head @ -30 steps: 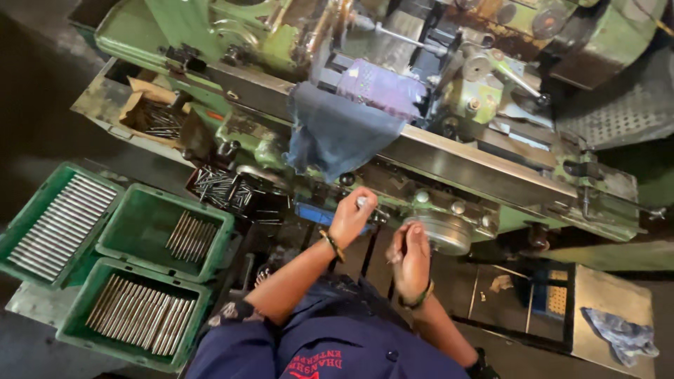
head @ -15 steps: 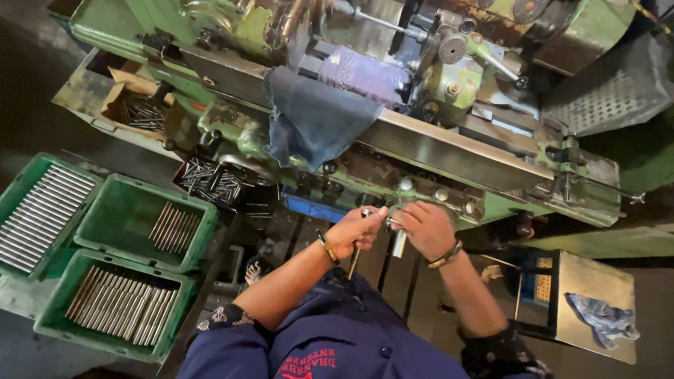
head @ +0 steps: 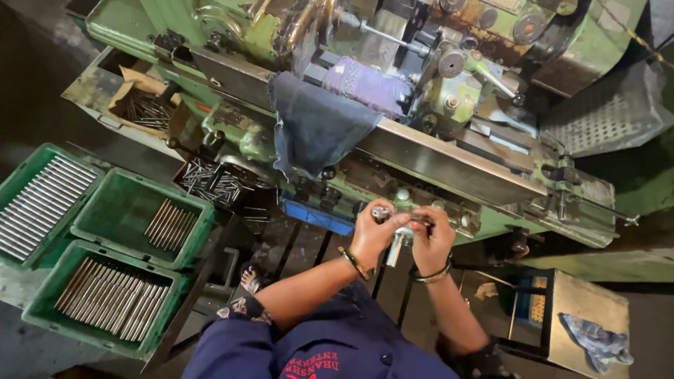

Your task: The person repeatedly picks up metal rods from green bins, inserts them into a lathe chuck, operates the machine to machine the rods, removes the finished pieces, and places them into a bin. The process is repeated continuously throughout the clip.

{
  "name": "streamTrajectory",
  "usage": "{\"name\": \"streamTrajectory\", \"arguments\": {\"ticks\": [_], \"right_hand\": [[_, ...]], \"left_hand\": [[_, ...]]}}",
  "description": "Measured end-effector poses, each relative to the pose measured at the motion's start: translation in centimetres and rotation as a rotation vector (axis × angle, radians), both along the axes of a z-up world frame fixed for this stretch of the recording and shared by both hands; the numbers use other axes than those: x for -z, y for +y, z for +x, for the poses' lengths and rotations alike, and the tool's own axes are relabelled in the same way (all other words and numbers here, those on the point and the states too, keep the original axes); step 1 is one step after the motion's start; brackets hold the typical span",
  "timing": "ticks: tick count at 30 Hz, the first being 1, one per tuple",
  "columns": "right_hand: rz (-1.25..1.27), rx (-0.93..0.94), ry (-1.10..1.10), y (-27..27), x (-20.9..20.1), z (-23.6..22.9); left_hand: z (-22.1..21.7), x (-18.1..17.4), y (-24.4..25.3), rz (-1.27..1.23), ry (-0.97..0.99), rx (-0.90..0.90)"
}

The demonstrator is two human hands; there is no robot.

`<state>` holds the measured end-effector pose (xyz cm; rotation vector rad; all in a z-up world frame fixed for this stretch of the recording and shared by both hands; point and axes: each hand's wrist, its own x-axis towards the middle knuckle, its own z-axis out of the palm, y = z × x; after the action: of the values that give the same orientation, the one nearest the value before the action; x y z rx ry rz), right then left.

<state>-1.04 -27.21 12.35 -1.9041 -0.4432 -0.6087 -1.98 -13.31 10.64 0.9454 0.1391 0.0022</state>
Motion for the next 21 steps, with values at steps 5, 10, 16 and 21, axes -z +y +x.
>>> {"name": "streamTrajectory", "arguments": {"ticks": [5,10,16,21], "right_hand": [[0.339,0.052,0.007,0.9,1.6,0.1],[0.245,0.036,0.091,0.5,3.5,1.9],[0.143,-0.059,0.199,-1.0,3.7,5.2],[0.331,0.021,0.277,-2.5,3.0,7.6]], "left_hand": [[1.4,-0.5,-0.8,0.112,-0.162,-0.085],[3.1,2.5,-1.0,0.171,-0.036,-0.052],[3.7,12.5,3.1,-0.736,0.211,0.209],[3.3,14.1,6.5,-0.674,0.696,-0.053]]}}
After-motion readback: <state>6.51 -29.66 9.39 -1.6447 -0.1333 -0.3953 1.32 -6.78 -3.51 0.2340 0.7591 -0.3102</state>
